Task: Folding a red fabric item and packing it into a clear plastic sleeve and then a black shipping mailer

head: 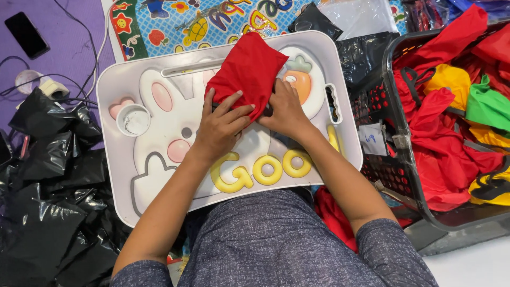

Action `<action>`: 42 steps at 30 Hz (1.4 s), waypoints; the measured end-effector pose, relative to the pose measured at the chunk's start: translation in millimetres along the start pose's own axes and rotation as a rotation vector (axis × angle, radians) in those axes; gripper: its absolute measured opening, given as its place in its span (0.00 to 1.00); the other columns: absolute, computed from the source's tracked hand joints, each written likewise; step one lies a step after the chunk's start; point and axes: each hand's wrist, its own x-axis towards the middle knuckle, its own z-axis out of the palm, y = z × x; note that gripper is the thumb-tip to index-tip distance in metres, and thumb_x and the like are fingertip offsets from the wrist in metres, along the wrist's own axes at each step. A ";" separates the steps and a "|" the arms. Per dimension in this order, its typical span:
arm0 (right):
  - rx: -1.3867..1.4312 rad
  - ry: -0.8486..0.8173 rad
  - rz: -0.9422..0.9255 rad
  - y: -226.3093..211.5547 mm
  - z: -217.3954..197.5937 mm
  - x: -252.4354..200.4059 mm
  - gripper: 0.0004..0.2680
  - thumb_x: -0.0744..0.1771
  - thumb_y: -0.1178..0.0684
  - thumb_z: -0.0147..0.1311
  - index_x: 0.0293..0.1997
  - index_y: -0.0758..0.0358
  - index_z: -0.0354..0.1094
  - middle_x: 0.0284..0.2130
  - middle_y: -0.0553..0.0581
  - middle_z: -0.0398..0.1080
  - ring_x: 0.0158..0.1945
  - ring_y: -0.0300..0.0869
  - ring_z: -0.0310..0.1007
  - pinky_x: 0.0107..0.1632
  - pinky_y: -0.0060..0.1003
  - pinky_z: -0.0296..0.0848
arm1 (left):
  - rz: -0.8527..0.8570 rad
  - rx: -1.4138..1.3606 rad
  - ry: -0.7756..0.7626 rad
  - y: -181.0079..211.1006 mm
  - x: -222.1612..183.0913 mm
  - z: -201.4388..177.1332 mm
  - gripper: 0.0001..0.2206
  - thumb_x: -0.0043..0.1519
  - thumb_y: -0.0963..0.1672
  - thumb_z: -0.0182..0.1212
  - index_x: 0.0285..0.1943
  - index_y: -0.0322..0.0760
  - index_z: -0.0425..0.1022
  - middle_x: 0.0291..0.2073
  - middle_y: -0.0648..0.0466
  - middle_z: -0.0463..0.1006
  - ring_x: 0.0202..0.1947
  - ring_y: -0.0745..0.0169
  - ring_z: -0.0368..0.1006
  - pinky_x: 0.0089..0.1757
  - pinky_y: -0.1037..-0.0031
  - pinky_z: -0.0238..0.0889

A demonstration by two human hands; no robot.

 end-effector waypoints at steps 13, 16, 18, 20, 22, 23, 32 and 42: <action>0.492 0.227 0.536 -9.4 -29.7 27.3 0.11 0.63 0.58 0.63 0.46 0.50 0.68 0.24 0.45 0.56 0.24 0.30 0.52 0.30 0.26 0.57 | -0.143 -0.201 -0.296 -2.6 10.1 -32.6 0.12 0.58 0.42 0.60 0.49 0.38 0.68 0.68 0.47 0.66 0.76 0.37 0.46 0.67 0.47 0.44; 0.410 0.225 0.584 -1.7 -25.1 23.6 0.08 0.62 0.56 0.65 0.41 0.50 0.71 0.23 0.43 0.59 0.22 0.30 0.53 0.30 0.27 0.57 | -0.251 -0.190 -0.313 -4.5 8.1 -29.6 0.10 0.60 0.48 0.57 0.46 0.44 0.73 0.70 0.49 0.63 0.77 0.36 0.41 0.65 0.45 0.36; 0.394 0.211 0.586 -3.2 -29.0 22.5 0.08 0.63 0.55 0.65 0.41 0.51 0.70 0.24 0.43 0.61 0.23 0.30 0.55 0.31 0.27 0.59 | -0.284 -0.248 -0.274 -10.0 4.8 -23.3 0.06 0.63 0.46 0.56 0.43 0.45 0.75 0.68 0.52 0.67 0.77 0.40 0.45 0.65 0.48 0.34; 0.381 0.197 0.586 -13.2 -35.4 23.4 0.08 0.63 0.54 0.66 0.41 0.52 0.70 0.25 0.44 0.64 0.24 0.31 0.58 0.32 0.28 0.62 | -0.315 -0.301 -0.234 -10.8 5.6 -22.8 0.06 0.67 0.45 0.54 0.39 0.46 0.77 0.66 0.55 0.70 0.76 0.44 0.49 0.65 0.51 0.33; -0.035 0.446 0.108 -30.1 -45.0 23.7 0.10 0.65 0.59 0.60 0.50 0.64 0.69 0.44 0.63 0.60 0.48 0.56 0.66 0.52 0.48 0.67 | -0.301 -0.232 -0.284 -5.6 10.0 -25.6 0.02 0.61 0.45 0.59 0.39 0.48 0.76 0.68 0.58 0.71 0.76 0.35 0.45 0.64 0.44 0.39; -0.036 0.446 0.109 -33.1 -42.4 29.7 0.10 0.65 0.59 0.60 0.50 0.64 0.69 0.44 0.63 0.60 0.48 0.56 0.66 0.52 0.48 0.67 | -0.300 -0.233 -0.285 -7.1 10.9 -25.0 0.02 0.61 0.45 0.59 0.39 0.48 0.76 0.68 0.58 0.71 0.76 0.35 0.45 0.64 0.44 0.39; -0.274 -0.467 -0.043 17.2 -16.2 70.8 0.22 0.73 0.36 0.27 0.79 0.40 0.40 0.77 0.46 0.39 0.79 0.48 0.31 0.70 0.73 0.31 | -0.279 -0.205 -0.365 -9.8 2.8 -31.4 0.04 0.61 0.44 0.59 0.43 0.47 0.75 0.71 0.57 0.67 0.76 0.37 0.48 0.65 0.45 0.42; -0.324 -0.378 -0.075 24.0 -11.1 64.1 0.22 0.74 0.36 0.32 0.79 0.43 0.42 0.77 0.49 0.39 0.79 0.49 0.32 0.72 0.65 0.35 | -0.949 -0.393 -0.329 4.5 20.8 -41.4 0.39 0.48 0.55 0.77 0.71 0.58 0.63 0.66 0.47 0.58 0.69 0.49 0.58 0.61 0.55 0.55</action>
